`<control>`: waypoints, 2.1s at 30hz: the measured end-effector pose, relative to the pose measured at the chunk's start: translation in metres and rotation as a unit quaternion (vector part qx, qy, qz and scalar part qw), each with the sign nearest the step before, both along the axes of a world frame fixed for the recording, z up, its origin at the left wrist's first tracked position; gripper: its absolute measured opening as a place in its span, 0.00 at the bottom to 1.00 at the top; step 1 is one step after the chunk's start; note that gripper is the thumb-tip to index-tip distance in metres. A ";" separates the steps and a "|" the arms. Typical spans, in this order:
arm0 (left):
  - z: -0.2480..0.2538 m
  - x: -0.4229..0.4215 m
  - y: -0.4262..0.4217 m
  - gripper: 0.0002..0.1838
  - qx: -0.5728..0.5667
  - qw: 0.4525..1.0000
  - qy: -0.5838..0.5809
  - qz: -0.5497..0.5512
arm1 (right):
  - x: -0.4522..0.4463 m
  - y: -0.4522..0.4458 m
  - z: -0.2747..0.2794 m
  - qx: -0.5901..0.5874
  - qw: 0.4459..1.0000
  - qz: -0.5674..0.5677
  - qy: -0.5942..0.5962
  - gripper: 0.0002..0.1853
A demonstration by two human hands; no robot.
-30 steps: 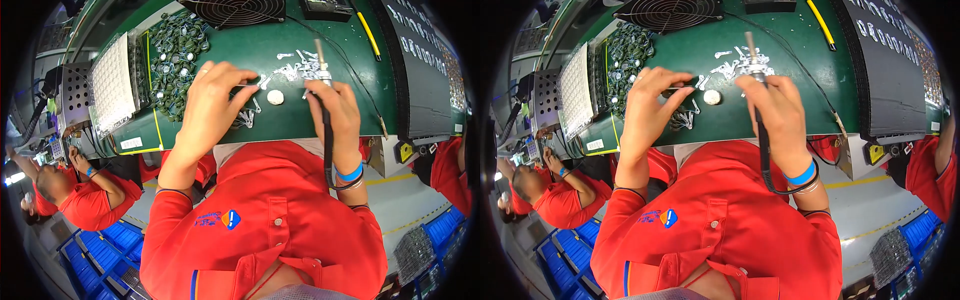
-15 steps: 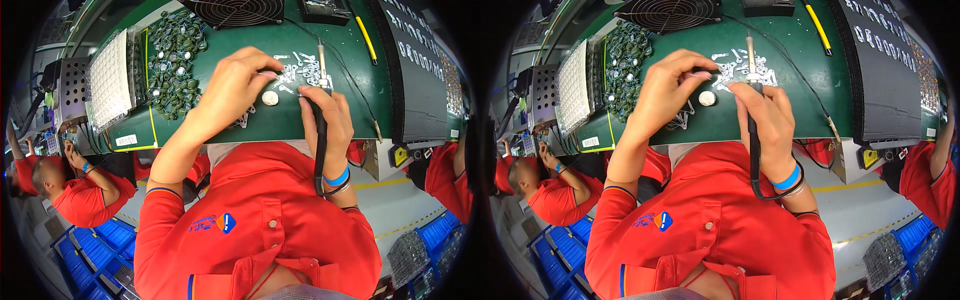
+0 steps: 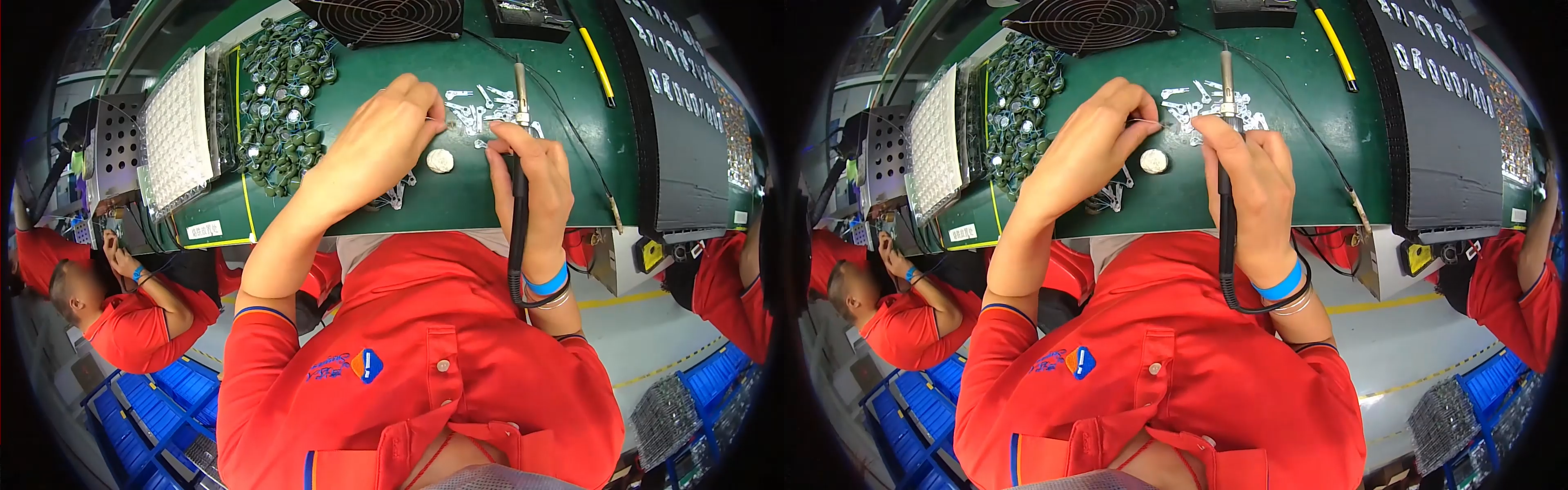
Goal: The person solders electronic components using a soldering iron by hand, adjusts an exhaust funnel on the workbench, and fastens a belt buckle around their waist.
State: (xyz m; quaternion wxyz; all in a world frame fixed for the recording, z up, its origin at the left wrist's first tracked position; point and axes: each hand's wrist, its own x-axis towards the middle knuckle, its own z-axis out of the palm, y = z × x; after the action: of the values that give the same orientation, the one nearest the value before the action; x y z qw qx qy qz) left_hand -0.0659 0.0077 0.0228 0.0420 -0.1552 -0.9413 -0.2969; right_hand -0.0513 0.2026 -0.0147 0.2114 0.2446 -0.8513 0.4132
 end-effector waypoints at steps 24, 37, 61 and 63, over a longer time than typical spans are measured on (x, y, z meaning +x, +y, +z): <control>0.009 0.067 0.010 0.08 0.138 0.987 -0.002 0.088 | 0.047 0.021 0.003 -0.143 0.982 0.110 -0.060 0.15; -0.011 0.057 0.010 0.06 0.057 0.997 0.037 0.037 | 0.055 0.020 -0.008 -0.111 0.986 0.123 -0.018 0.15; -0.004 0.052 0.011 0.08 0.079 0.996 0.038 0.032 | 0.056 0.023 -0.008 -0.093 0.985 0.147 -0.016 0.17; 0.010 0.049 -0.002 0.09 0.056 0.994 0.036 0.086 | 0.056 0.023 -0.009 -0.095 0.984 0.148 -0.016 0.17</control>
State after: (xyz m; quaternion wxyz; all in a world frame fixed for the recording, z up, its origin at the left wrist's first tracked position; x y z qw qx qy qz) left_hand -0.0173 0.0055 0.0331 0.1094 -0.0819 -0.9309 -0.3388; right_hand 0.0051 0.2254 -0.0238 0.1563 0.3396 -0.7663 0.5226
